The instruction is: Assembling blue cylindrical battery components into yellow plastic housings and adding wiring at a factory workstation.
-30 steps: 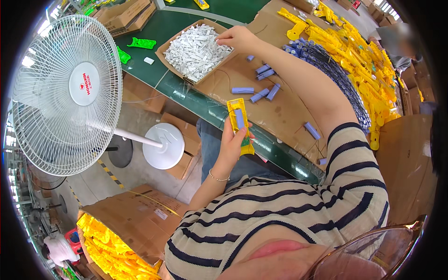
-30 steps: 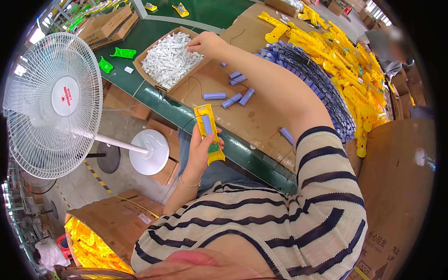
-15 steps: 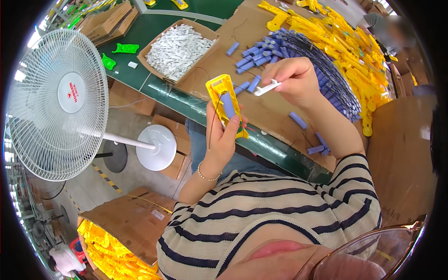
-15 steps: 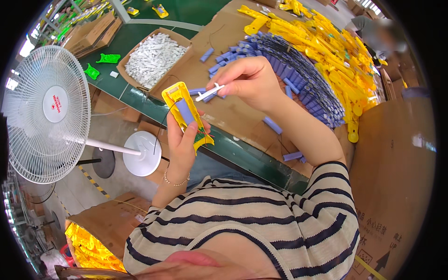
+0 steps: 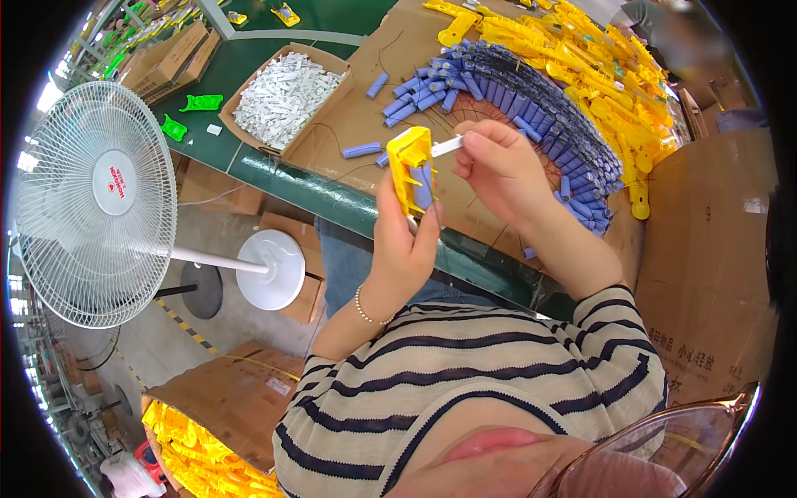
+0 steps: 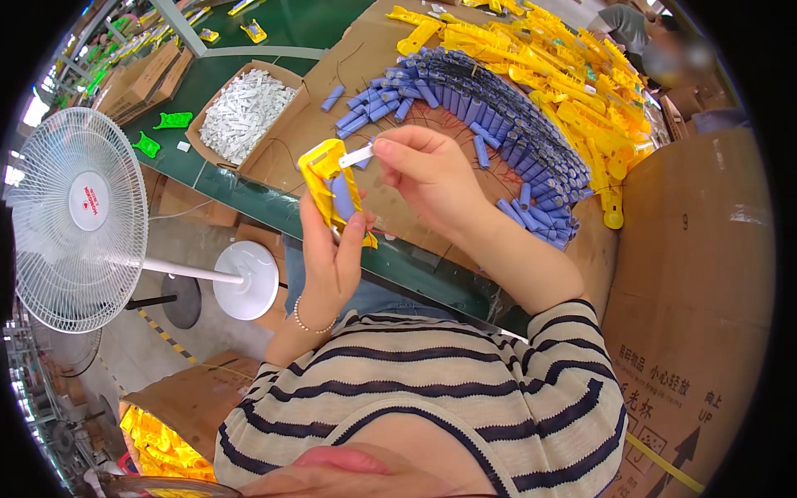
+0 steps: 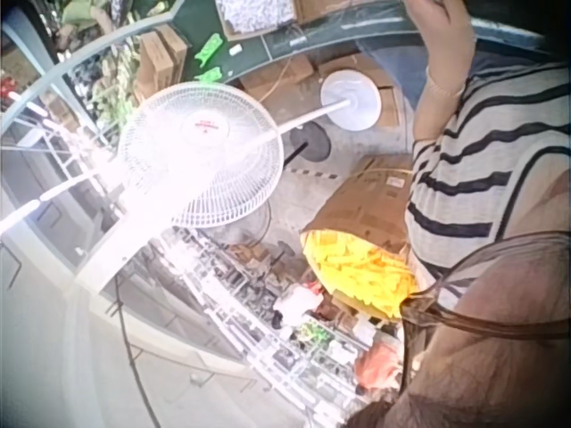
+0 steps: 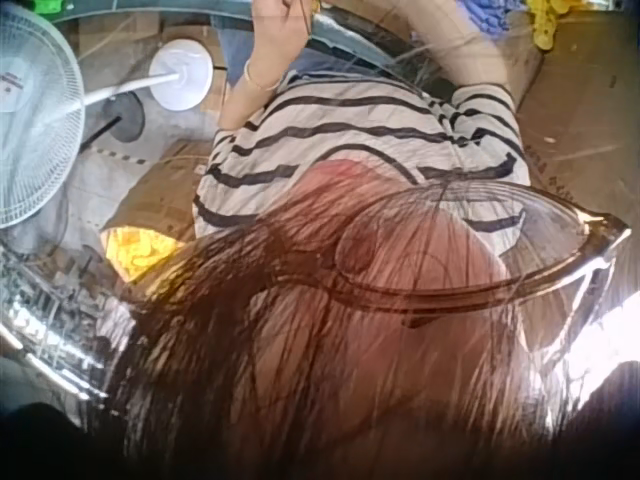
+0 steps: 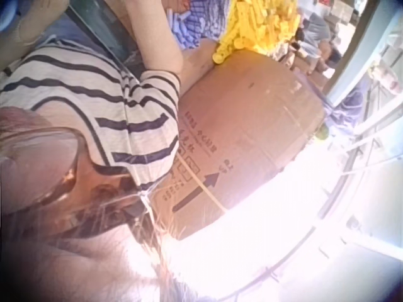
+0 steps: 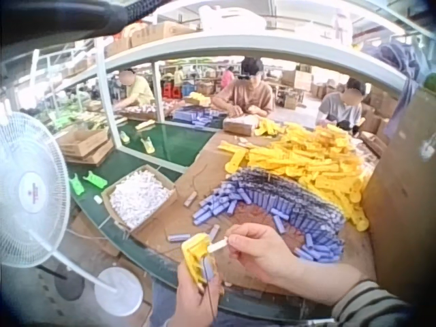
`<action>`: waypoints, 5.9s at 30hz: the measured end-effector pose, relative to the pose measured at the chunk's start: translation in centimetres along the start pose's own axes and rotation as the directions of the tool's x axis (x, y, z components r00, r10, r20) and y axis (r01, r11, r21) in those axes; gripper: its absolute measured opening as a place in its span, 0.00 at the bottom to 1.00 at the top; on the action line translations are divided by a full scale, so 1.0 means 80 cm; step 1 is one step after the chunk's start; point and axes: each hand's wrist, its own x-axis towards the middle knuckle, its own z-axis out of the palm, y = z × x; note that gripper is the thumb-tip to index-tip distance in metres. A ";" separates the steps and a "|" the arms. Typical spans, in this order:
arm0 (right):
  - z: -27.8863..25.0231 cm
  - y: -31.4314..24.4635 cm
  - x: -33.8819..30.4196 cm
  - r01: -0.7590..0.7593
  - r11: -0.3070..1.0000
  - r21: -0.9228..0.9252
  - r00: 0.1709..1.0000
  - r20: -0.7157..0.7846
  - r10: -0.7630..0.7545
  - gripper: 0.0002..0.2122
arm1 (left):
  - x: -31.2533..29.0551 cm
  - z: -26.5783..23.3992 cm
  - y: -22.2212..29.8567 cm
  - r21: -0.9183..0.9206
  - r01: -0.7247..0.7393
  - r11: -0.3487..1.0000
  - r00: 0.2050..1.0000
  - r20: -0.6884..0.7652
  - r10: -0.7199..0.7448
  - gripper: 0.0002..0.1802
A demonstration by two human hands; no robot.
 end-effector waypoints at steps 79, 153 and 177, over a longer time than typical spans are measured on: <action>-0.258 -0.312 0.127 0.198 0.323 -0.926 0.917 0.059 -0.394 0.25 | 0.019 -0.057 -0.122 0.777 -0.166 0.607 0.984 0.089 0.155 0.09; -0.031 -0.040 -0.089 -0.091 0.982 -0.164 0.994 0.041 0.099 0.23 | 0.041 0.006 -0.049 -0.223 0.092 0.971 0.955 0.297 -0.022 0.27; -0.067 -0.024 -0.062 0.431 0.273 -0.860 0.825 0.253 -0.506 0.15 | 0.015 0.026 -0.072 -0.138 0.177 0.974 0.789 0.612 -0.057 0.24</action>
